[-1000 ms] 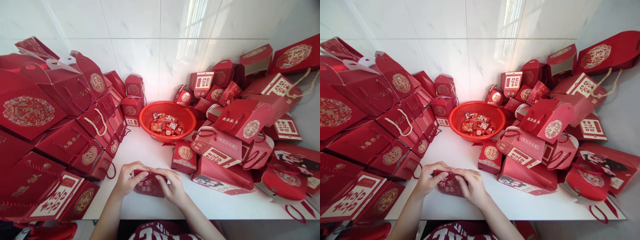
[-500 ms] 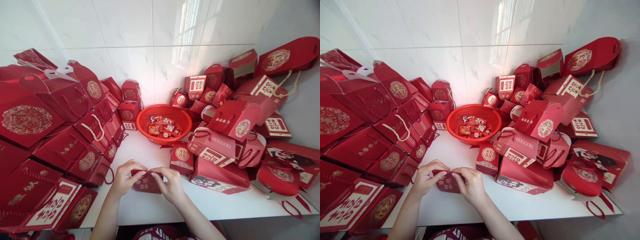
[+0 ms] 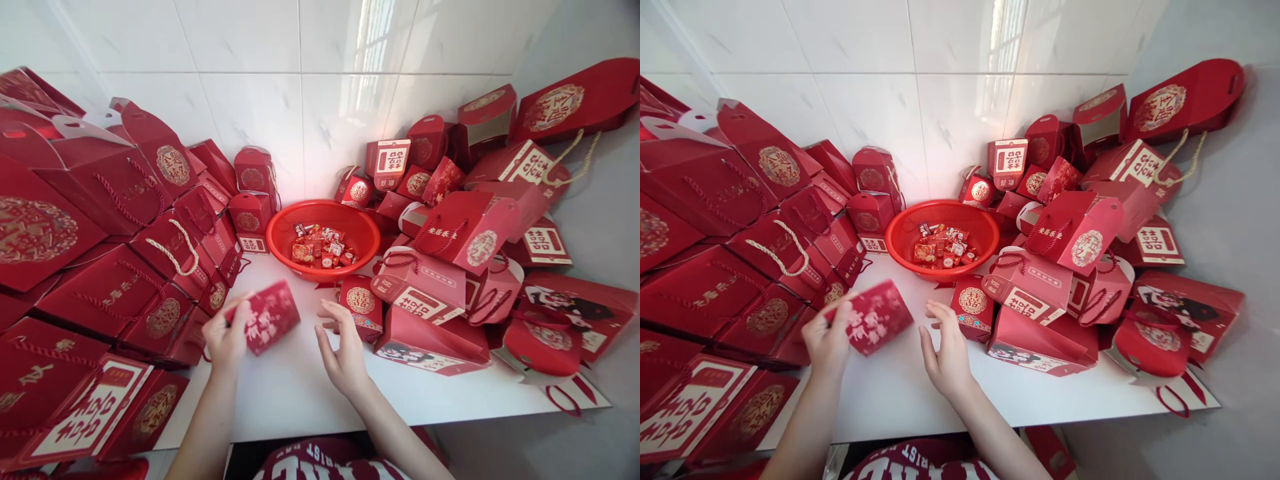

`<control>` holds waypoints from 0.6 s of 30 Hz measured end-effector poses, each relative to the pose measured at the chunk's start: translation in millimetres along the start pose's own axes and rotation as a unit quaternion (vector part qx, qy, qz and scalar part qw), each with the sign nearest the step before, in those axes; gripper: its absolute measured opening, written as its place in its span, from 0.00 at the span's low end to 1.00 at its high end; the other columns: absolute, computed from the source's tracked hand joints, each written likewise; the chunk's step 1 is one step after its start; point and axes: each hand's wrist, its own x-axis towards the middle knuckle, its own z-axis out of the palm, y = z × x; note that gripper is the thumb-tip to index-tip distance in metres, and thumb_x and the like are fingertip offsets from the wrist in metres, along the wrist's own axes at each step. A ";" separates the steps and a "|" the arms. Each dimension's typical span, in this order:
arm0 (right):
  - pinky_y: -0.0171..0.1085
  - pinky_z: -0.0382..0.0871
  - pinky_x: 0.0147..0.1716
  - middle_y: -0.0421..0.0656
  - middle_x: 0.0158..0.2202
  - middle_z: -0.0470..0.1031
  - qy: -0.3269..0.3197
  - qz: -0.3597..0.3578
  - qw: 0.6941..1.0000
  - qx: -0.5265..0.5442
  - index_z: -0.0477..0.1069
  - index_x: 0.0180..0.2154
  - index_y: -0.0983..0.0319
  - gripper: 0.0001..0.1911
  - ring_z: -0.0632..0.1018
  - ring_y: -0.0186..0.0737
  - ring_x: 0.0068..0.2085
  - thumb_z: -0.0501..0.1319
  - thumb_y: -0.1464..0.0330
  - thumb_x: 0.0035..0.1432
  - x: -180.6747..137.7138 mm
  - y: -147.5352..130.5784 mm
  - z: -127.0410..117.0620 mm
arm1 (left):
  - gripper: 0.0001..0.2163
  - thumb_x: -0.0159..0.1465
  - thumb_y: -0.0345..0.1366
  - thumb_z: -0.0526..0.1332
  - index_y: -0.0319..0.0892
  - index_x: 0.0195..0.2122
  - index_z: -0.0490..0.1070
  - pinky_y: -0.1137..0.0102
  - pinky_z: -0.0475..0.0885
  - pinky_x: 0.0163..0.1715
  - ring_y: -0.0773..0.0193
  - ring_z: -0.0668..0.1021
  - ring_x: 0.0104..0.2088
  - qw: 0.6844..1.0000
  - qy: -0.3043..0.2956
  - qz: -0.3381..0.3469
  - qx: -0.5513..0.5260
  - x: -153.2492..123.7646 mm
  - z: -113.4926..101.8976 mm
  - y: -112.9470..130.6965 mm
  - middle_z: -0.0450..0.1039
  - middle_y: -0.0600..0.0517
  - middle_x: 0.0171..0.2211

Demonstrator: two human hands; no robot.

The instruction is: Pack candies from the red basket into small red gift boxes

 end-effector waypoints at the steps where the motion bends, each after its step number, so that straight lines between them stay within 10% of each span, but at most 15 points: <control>1: 0.41 0.74 0.45 0.51 0.53 0.70 -0.001 -0.012 1.000 -0.007 0.61 0.58 0.58 0.20 0.76 0.42 0.49 0.55 0.72 0.66 -2.3 1.3 -1.5 | 0.13 0.66 0.41 0.61 0.43 0.47 0.79 0.65 0.74 0.51 0.57 0.80 0.47 0.997 0.060 0.023 0.033 9.2 1.8 4.4 0.80 0.48 0.45; 4: 0.42 0.73 0.44 0.48 0.45 0.74 -0.044 -0.050 0.997 -0.025 0.64 0.54 0.58 0.16 0.77 0.41 0.44 0.54 0.74 0.65 -9.7 3.8 -0.5 | 0.18 0.71 0.37 0.51 0.42 0.58 0.70 0.63 0.69 0.59 0.59 0.75 0.56 0.984 0.088 0.113 0.101 42.4 15.1 3.1 0.75 0.46 0.55; 7: 0.40 0.73 0.41 0.47 0.41 0.77 -0.123 -0.091 0.988 -0.034 0.67 0.49 0.59 0.13 0.78 0.41 0.42 0.53 0.75 0.65 -17.1 7.2 7.8 | 0.20 0.67 0.27 0.50 0.41 0.57 0.72 0.65 0.64 0.63 0.60 0.71 0.60 0.963 -0.017 0.173 0.205 74.9 31.5 -20.4 0.70 0.46 0.60; 18: 0.38 0.71 0.35 0.44 0.36 0.80 -0.245 -0.160 0.951 -0.098 0.70 0.45 0.60 0.10 0.79 0.39 0.34 0.52 0.73 0.66 -28.4 21.1 18.8 | 0.20 0.64 0.24 0.53 0.44 0.54 0.75 0.56 0.65 0.60 0.50 0.71 0.58 0.914 -0.039 0.162 0.369 122.3 47.0 -57.6 0.68 0.49 0.61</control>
